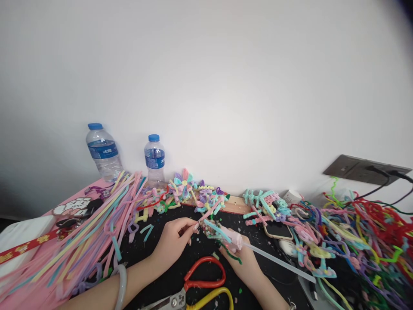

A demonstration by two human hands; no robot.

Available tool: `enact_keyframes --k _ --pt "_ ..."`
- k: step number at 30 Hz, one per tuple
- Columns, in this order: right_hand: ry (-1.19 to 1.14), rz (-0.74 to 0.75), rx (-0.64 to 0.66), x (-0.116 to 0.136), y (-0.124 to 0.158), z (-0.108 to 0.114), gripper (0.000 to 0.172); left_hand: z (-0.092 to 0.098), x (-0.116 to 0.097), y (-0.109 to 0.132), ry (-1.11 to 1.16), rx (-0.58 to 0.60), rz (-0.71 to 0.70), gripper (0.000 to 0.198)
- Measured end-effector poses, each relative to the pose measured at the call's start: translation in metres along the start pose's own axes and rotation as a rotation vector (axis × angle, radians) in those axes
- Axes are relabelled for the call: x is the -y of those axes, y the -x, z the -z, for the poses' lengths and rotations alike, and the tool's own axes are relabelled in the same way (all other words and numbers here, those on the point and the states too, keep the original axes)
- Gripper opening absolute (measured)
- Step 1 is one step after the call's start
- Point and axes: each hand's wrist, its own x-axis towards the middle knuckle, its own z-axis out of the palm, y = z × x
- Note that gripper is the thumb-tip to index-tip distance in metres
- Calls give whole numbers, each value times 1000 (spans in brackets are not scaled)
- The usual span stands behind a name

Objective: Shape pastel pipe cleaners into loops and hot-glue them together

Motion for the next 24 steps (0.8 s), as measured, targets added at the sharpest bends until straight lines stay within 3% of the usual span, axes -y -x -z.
enact_keyframes --k 24 --pt "-30 16 2 -3 -2 0 18 0 2 1 -17 -18 -18 23"
